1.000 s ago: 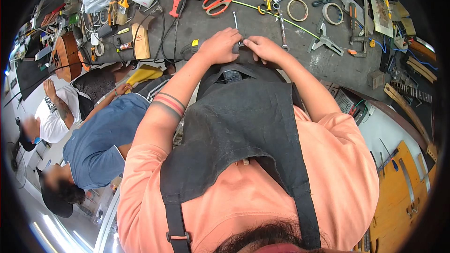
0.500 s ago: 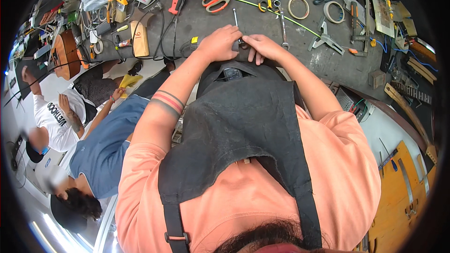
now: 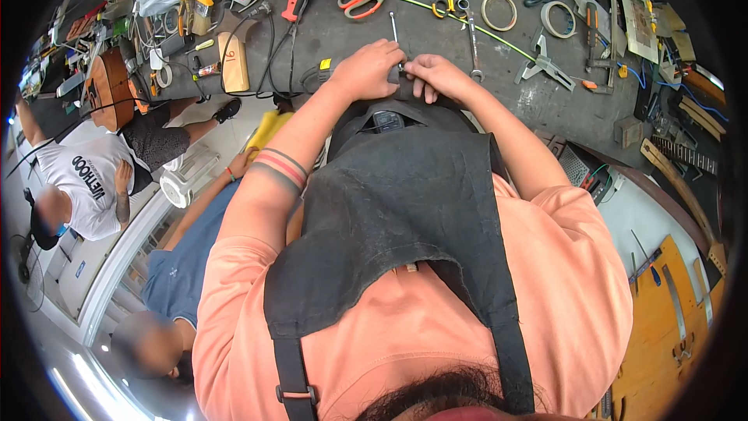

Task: The person works at a cluttered workbench in a workshop, handling small mechanical components and tools. They pick up a small metal part and a screwdriver, then proceed to manipulate and assemble the parts on the table. The person uses a screwdriver to tighten or adjust a screw on the component while another person works nearby.

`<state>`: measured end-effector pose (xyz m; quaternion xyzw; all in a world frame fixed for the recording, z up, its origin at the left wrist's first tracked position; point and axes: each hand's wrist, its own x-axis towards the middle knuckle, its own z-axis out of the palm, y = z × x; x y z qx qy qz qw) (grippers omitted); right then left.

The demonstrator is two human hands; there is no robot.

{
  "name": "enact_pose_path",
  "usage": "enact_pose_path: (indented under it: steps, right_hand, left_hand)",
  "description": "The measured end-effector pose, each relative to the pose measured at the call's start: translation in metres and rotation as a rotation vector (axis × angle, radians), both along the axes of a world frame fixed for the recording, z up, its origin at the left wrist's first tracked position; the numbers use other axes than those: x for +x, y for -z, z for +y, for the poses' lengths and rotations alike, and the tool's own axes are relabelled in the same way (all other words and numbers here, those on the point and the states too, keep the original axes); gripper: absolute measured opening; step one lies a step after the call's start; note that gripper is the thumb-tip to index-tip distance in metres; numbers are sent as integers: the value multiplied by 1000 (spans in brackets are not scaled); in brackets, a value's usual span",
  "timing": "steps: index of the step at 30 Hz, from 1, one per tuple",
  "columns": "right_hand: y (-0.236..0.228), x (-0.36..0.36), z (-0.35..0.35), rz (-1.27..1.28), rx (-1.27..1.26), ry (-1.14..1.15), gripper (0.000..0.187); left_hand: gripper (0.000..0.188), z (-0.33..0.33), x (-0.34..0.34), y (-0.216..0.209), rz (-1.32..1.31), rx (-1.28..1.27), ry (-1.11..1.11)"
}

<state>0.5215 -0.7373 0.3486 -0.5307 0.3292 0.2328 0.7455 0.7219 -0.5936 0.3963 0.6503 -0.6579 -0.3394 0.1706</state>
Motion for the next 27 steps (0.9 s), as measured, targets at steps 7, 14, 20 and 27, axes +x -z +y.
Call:
enact_pose_path:
  steps: [7, 14, 20, 27]
  right_hand:
    - [-27, 12, -5, 92, 27, -48, 50]
    - [-20, -3, 14, -60, -52, 53, 56]
    - [-6, 6, -1, 20, 18, -55, 52]
    - [-31, 7, 6, -43, -49, 81, 50]
  left_hand:
    - [50, 2, 0, -1, -3, 5, -8]
    - [50, 4, -1, 0, -20, 18, -10]
    - [51, 2, -1, 0, -39, 38, 4]
    - [51, 4, 0, 0, -49, 43, -1]
